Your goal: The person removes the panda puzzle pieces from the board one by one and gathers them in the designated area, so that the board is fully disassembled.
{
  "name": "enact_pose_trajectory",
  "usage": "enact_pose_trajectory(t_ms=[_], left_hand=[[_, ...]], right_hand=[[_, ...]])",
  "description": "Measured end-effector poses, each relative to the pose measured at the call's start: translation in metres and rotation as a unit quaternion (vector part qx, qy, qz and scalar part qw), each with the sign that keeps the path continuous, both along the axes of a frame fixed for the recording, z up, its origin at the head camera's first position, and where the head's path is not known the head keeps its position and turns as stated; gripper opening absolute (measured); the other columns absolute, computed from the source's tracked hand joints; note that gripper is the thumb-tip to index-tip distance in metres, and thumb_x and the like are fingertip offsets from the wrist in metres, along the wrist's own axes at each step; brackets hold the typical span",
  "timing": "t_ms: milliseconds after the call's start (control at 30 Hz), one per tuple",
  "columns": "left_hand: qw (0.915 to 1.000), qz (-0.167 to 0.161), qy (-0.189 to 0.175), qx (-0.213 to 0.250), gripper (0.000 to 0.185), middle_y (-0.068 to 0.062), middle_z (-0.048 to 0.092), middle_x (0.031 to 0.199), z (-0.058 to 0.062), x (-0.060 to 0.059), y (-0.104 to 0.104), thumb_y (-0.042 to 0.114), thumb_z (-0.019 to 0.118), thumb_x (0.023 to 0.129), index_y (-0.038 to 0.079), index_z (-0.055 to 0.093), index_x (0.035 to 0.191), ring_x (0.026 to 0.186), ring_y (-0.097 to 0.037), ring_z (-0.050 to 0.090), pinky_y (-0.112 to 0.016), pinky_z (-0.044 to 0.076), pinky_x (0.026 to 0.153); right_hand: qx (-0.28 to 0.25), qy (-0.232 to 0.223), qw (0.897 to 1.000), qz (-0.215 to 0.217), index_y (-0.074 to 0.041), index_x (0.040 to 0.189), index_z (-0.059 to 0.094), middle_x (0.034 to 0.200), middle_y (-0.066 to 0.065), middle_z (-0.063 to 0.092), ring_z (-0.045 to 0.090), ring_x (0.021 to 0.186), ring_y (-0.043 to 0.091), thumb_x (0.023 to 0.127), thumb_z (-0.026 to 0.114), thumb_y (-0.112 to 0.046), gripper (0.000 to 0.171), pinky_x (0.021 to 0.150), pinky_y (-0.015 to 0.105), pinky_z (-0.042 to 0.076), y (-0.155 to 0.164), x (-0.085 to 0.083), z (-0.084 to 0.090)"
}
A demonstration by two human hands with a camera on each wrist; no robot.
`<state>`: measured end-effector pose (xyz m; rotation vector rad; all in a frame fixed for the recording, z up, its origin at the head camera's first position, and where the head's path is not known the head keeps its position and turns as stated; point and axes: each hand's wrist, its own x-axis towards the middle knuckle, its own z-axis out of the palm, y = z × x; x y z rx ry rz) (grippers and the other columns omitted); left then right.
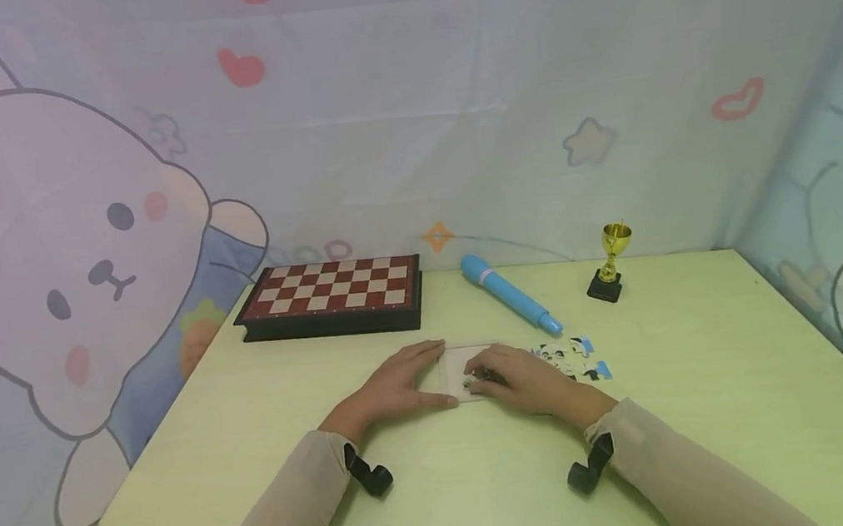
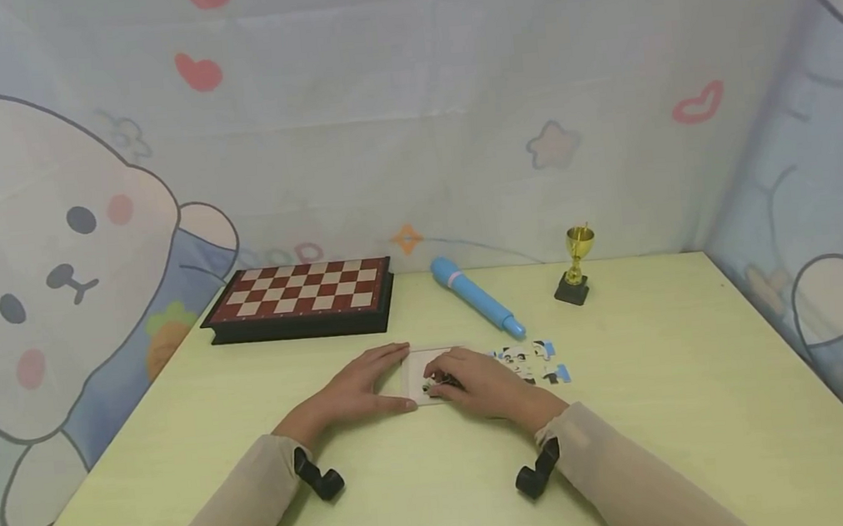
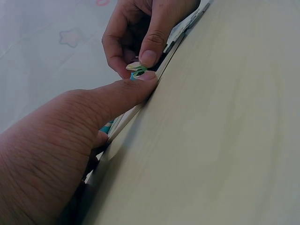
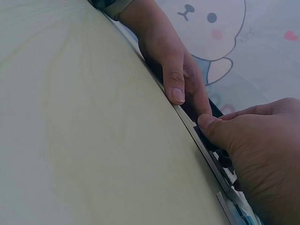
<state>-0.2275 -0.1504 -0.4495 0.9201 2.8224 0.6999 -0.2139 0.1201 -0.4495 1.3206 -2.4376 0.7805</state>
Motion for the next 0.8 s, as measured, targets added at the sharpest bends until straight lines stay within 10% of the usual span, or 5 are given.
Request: enact_pose_trajectory(t_ms=[800], left_hand=[[0.9999, 0.003, -0.009, -0.002, 0.099, 0.005, 0.028, 0.164, 0.000, -0.001, -0.001, 0.074, 0.065, 0.082, 0.021, 0.032, 0.159, 0.150, -0.021, 0.023, -0.047, 0.024, 0.119]], right_hand=[[-0.091, -0.031, 0.995, 0.005, -0.019, 0.106, 0.070, 0.099, -0.012, 0.071, 0.066, 0.088, 0.002, 0.095, 0.073, -0.020, 0.012, 0.076, 0.028, 0.057, 0.009, -0.004, 0.002]])
